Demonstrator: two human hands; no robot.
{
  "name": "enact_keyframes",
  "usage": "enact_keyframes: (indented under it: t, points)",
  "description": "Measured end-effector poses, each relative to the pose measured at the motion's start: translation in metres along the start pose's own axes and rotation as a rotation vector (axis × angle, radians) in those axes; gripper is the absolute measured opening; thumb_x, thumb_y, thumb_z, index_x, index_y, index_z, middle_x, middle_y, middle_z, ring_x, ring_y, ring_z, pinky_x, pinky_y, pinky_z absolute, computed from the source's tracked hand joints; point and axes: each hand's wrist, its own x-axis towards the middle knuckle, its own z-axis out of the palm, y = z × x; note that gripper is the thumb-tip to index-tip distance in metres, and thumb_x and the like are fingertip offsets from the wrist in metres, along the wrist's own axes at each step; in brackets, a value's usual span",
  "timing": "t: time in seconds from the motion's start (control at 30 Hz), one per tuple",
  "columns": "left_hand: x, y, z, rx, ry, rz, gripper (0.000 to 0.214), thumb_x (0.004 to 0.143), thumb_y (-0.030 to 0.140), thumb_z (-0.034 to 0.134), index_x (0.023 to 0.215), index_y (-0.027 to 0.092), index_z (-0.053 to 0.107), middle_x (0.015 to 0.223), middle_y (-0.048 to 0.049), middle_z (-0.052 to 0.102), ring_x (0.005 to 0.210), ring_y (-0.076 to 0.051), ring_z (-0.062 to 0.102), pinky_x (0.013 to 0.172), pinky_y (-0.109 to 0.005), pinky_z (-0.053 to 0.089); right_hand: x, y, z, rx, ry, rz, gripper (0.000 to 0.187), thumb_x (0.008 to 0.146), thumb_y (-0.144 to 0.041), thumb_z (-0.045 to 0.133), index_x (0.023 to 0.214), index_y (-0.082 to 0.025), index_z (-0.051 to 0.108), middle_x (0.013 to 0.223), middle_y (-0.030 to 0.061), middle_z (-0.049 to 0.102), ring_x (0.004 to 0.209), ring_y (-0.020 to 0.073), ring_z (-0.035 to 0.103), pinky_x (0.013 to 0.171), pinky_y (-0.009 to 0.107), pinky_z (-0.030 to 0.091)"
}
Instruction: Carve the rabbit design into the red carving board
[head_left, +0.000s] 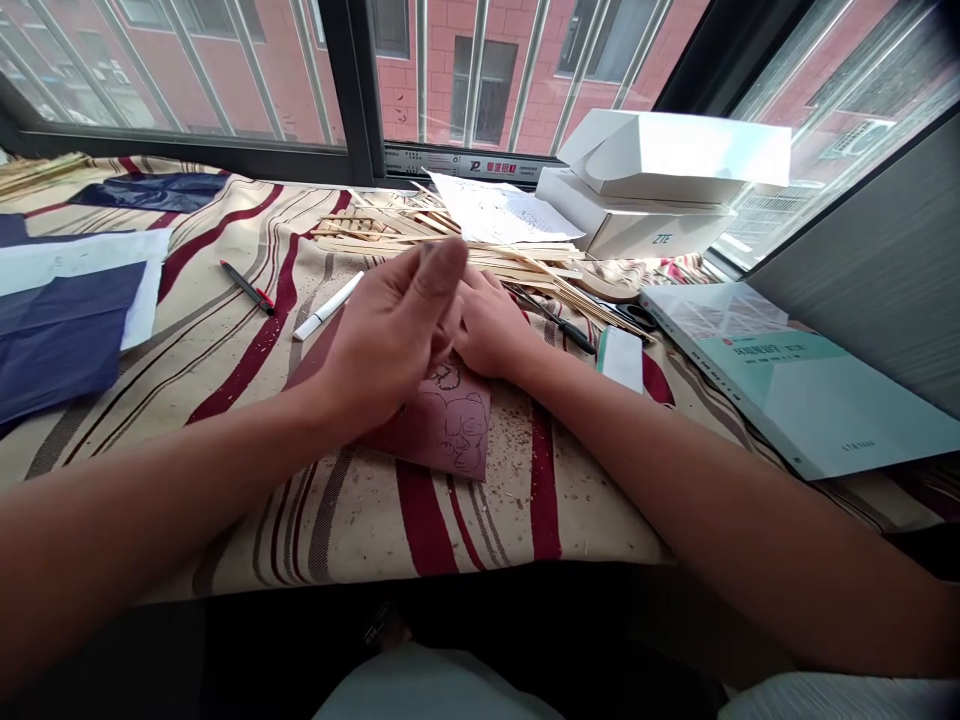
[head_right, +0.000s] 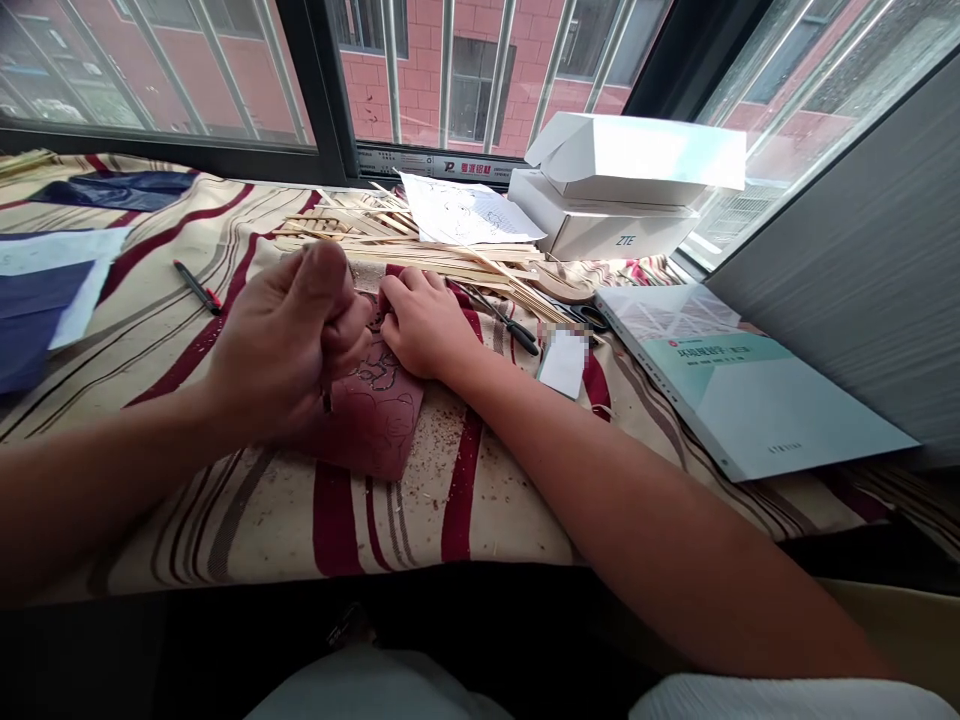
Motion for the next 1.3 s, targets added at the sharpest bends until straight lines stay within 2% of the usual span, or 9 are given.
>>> enact_keyframes:
  t: [0.07,0.27,0.4,0.57,0.6,0.8,0.93,1.17,1.3]
  points:
    - [0.002,0.000,-0.006,-0.096,-0.099,-0.094,0.055,0.100,0.054,0.077,0.069,0.023,0.043,0.051,0.0101,0.033,0.039,-0.004,0.023,0.036,-0.019,0.020,0.000,-0.002,-0.001,-0.022,-0.019,0.024,0.023,0.102,-0.021,0.051,0.116,-0.017,0.068,0.130,0.0189,0.068,0.127,0.0371,0.056,0.119,0.058,0.045]
    - [-0.001,0.004,-0.019,0.017,-0.704,-0.202,0.051,0.108,0.048,0.065,0.069,0.021,0.046,0.054,0.0072,0.036,0.048,-0.006,0.029,0.044,-0.020,0.024,-0.001,-0.004,-0.015,-0.028,-0.035,0.029,0.020,0.097,-0.019,0.054,0.108,-0.018,0.070,0.123,0.0189,0.070,0.118,0.0358,0.059,0.111,0.056,0.050]
    - [0.002,-0.005,-0.029,-0.073,-0.655,-0.167,0.052,0.105,0.056,0.068,0.074,0.023,0.043,0.053,0.0081,0.038,0.043,-0.007,0.030,0.042,-0.022,0.025,-0.003,-0.003,-0.046,0.380,0.093,0.017,0.011,0.091,-0.024,0.058,0.094,-0.021,0.068,0.105,0.0100,0.073,0.103,0.0267,0.064,0.103,0.050,0.053]
    - [0.003,-0.004,-0.032,-0.137,-0.634,-0.186,0.054,0.108,0.061,0.061,0.076,0.023,0.041,0.060,0.0070,0.038,0.048,-0.008,0.032,0.044,-0.022,0.029,-0.016,-0.028,-0.091,1.315,-0.036,-0.071,0.035,0.104,-0.052,0.055,0.109,-0.026,0.076,0.114,0.0039,0.077,0.112,0.0222,0.072,0.104,0.043,0.059]
    - [0.002,-0.003,-0.033,-0.134,-0.637,-0.193,0.054,0.108,0.061,0.061,0.076,0.023,0.041,0.061,0.0064,0.040,0.050,-0.008,0.034,0.045,-0.022,0.031,-0.019,-0.036,-0.095,1.337,-0.120,-0.093,0.031,0.106,-0.050,0.059,0.113,-0.027,0.078,0.122,0.0019,0.077,0.121,0.0209,0.071,0.111,0.041,0.058]
    - [0.006,-0.003,-0.050,0.074,-0.623,-0.202,0.049,0.105,0.064,0.064,0.082,0.020,0.062,0.077,-0.0017,0.058,0.068,-0.014,0.055,0.061,-0.027,0.052,-0.027,-0.067,-0.089,1.104,0.022,-0.152,0.024,0.109,-0.042,0.066,0.097,-0.023,0.076,0.102,0.0046,0.077,0.103,0.0193,0.075,0.091,0.033,0.067]
    - [0.006,-0.005,-0.051,0.143,-0.570,-0.093,0.049,0.103,0.068,0.065,0.091,0.020,0.066,0.085,-0.0018,0.062,0.073,-0.012,0.059,0.066,-0.024,0.056,-0.027,-0.065,-0.088,1.053,-0.031,-0.119,0.015,0.109,-0.036,0.067,0.117,-0.024,0.073,0.125,0.0049,0.077,0.100,0.0156,0.076,0.070,0.023,0.064]
    - [0.012,0.004,-0.061,0.262,-0.488,-0.073,0.049,0.110,0.065,0.054,0.106,0.021,0.074,0.099,-0.0039,0.076,0.091,-0.016,0.074,0.086,-0.029,0.064,-0.022,-0.054,-0.079,1.147,-0.029,-0.060,0.038,0.101,-0.061,0.073,0.100,-0.023,0.076,0.118,0.0075,0.077,0.096,0.0192,0.073,0.072,0.031,0.065]
    - [0.026,0.014,-0.101,0.821,-0.922,-0.124,0.046,0.104,0.049,0.070,0.143,0.023,0.070,0.142,-0.0119,0.075,0.129,-0.026,0.072,0.110,-0.036,0.058,-0.019,-0.054,-0.077,1.219,0.203,-0.005,0.033,0.103,-0.056,0.073,0.090,-0.026,0.066,0.102,0.0038,0.075,0.095,0.0202,0.074,0.078,0.035,0.066]
